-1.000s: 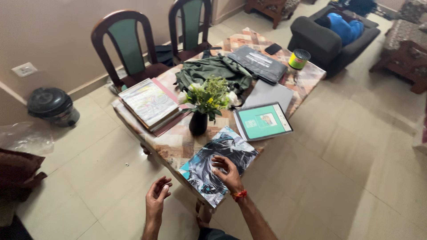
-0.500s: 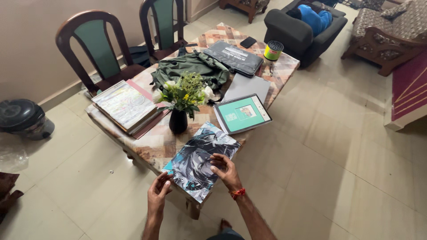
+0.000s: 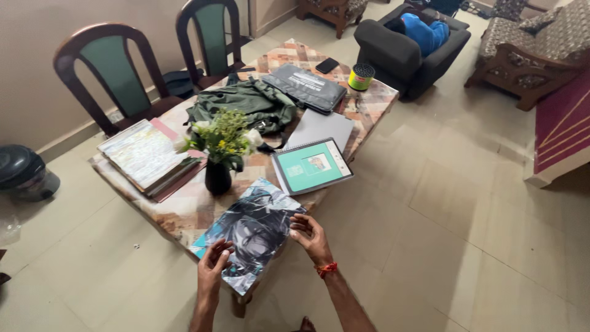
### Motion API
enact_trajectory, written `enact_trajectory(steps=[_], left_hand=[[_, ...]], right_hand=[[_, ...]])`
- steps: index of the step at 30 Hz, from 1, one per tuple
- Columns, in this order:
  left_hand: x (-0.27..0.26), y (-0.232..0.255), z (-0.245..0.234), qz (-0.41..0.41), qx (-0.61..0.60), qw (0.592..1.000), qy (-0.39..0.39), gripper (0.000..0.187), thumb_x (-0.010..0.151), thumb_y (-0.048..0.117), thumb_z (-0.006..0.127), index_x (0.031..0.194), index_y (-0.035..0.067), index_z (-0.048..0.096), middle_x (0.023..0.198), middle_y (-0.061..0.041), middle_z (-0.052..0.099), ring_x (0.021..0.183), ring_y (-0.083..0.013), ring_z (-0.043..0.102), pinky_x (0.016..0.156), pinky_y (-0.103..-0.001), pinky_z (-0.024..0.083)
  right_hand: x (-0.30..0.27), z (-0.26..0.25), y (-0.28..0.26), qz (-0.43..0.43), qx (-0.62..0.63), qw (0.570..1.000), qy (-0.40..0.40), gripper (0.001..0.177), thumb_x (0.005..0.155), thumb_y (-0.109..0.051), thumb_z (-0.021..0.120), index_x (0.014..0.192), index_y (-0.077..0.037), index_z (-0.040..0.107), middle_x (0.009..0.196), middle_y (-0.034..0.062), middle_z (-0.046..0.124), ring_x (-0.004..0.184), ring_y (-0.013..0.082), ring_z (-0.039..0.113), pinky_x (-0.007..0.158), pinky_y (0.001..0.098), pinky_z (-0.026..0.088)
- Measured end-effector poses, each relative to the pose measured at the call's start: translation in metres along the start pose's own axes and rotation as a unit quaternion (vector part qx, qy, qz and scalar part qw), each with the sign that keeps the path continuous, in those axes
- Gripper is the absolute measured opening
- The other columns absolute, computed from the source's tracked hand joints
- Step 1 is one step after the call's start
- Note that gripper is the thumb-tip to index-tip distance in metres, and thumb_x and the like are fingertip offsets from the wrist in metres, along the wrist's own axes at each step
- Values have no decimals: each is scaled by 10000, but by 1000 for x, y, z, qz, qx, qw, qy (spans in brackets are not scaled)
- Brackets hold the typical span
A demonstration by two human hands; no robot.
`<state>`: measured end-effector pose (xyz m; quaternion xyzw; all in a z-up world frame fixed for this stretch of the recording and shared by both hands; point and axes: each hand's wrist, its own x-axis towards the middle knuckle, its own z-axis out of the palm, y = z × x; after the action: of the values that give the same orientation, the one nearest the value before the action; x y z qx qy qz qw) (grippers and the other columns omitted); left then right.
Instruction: The person organizes papers and a magazine on a table by flipping through a notebook, handling a plastic-wrapped item, and smoothing the pages of an Outlook magazine.
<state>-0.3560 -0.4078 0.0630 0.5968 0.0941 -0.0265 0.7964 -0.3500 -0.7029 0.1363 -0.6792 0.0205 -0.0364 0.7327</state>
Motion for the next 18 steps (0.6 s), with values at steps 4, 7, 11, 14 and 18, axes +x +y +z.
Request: enact_trajectory(steps=[4,7,11,14,18], left_hand=[[-1,-14,24,5,16,1000,7,438,941,83,636,1369,0,596,1256,-117,727,1094,-203,700,815,-317,540],[-2,-26,41,14,22,1000,7,441,947,85,630,1379,4,591,1265,-116,725,1096,-199,691,820,-307,534],[-2,-37,64,15,26,1000,4,446,949,94,630,1384,3,591,1265,-117,726,1099,-199,688,815,-303,529],[-4,-42,84,18,19,1000,5,454,943,90,633,1385,-1,583,1261,-122,722,1094,-205,691,812,-307,538],[-11,-42,112,20,21,999,23,458,951,91,628,1397,-1,573,1273,-123,718,1109,-197,681,840,-290,521]], right_hand=[[1,-31,-2,-10,0,1000,-9,508,868,-73,750,1342,0,581,1272,108,687,1172,197,667,1052,360,549],[2,-54,-4,-10,2,1000,-12,513,868,-70,753,1347,-1,582,1272,113,689,1170,200,665,1058,358,541],[3,-81,-8,7,4,1000,-12,521,858,-69,755,1346,-11,584,1277,99,685,1169,192,666,1052,355,544],[4,-102,-8,13,6,1000,-13,521,858,-71,748,1349,-15,583,1282,94,684,1165,192,665,1047,356,547],[10,-123,-10,16,1,1000,-19,525,861,-74,748,1356,-20,580,1283,96,686,1171,191,666,1054,352,540]])
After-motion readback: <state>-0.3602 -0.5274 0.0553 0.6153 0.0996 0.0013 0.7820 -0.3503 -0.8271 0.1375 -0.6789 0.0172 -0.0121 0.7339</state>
